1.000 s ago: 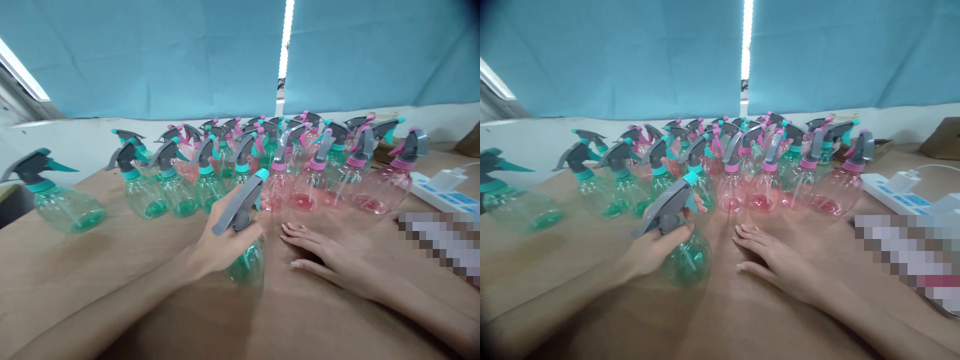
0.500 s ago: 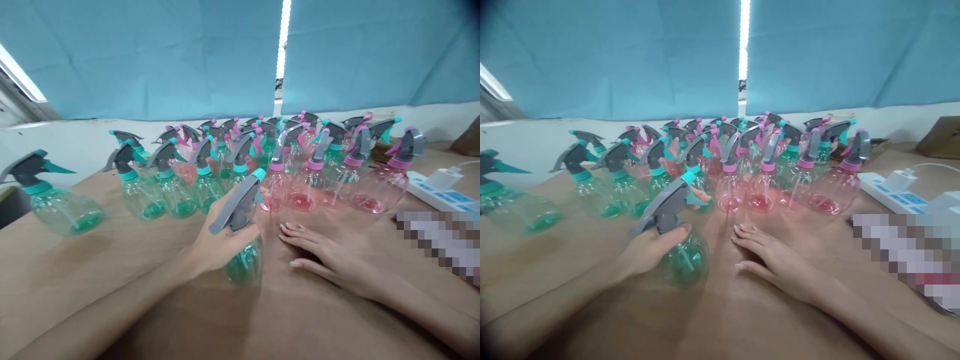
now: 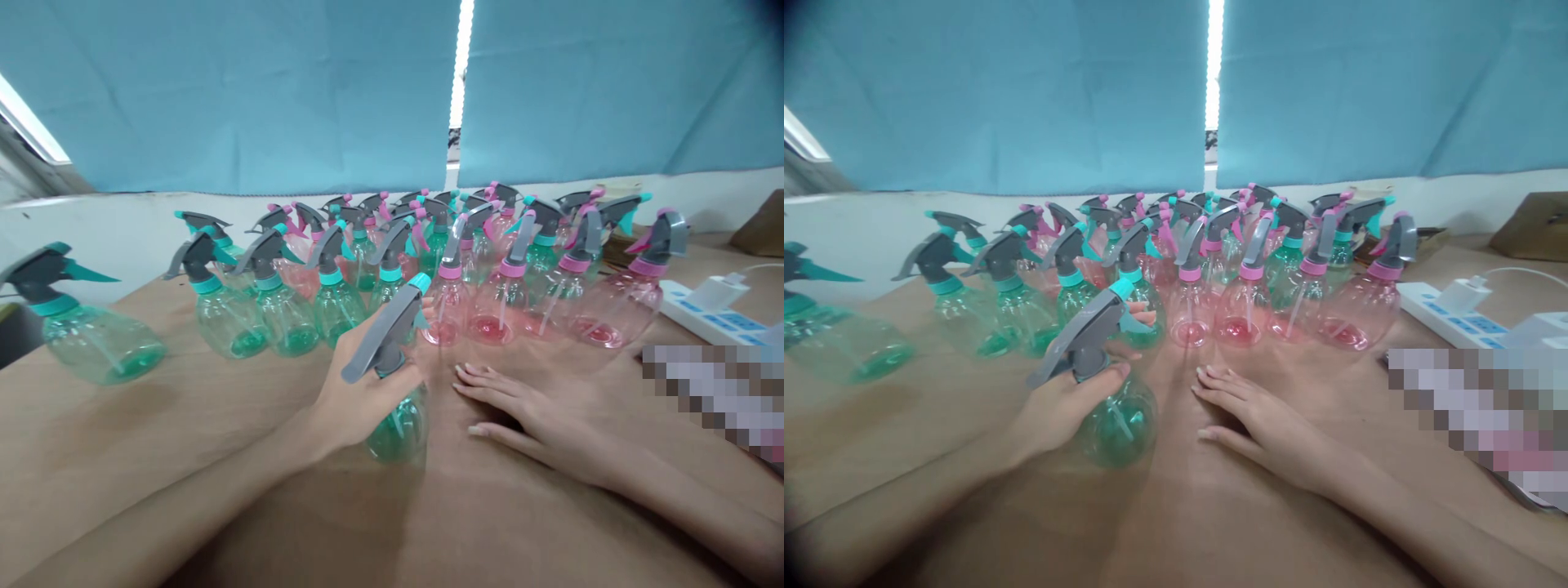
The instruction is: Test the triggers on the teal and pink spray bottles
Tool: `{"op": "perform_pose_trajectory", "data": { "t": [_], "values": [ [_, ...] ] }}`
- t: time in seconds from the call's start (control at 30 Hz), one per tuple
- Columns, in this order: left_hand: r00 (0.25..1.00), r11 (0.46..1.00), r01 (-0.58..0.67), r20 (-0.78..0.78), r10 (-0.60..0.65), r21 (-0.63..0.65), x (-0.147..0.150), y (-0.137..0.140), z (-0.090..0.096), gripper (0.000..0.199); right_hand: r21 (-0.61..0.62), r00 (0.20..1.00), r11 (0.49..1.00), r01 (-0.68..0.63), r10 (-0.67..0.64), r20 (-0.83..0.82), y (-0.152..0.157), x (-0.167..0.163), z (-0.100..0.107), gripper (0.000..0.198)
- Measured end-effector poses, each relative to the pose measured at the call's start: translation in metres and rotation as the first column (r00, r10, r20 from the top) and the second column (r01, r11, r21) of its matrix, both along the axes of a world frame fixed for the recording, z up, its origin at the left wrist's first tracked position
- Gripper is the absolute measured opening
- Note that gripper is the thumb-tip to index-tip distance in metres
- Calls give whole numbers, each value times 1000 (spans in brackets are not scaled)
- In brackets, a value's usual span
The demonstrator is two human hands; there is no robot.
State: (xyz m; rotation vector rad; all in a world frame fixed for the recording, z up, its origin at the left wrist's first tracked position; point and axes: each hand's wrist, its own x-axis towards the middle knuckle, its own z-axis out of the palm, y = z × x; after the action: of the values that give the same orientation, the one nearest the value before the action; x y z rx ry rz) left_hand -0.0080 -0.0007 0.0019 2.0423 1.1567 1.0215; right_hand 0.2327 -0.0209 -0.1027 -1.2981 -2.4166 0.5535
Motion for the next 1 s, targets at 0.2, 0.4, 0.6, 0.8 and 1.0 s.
{"op": "perform_pose_trajectory", "data": {
  "t": [0.2, 0.4, 0.6, 0.8, 1.0],
  "values": [
    [1000, 1000, 15, -19, -15, 14, -2, 1, 1, 15, 3, 1000, 1000, -17, 17, 20, 1, 0, 1, 58],
    [1000, 1000, 20, -21, -20, 4, -3, 1, 0, 29, 5, 999, 1000, -25, 25, -25, 1, 1, -1, 57],
    [997, 997, 73, 9, -73, -24, -3, 3, -2, 37, -5, 999, 1000, -20, 20, 25, 1, 1, 1, 58],
    [984, 988, 151, 104, -146, -41, -3, 5, -2, 40, 2, 1000, 1000, -18, 18, 22, 0, -1, 2, 57],
    [989, 989, 134, 73, -130, -59, -3, 4, -1, 40, 2, 1000, 1000, -16, 16, -3, 0, -1, 3, 57]
  ]
}}
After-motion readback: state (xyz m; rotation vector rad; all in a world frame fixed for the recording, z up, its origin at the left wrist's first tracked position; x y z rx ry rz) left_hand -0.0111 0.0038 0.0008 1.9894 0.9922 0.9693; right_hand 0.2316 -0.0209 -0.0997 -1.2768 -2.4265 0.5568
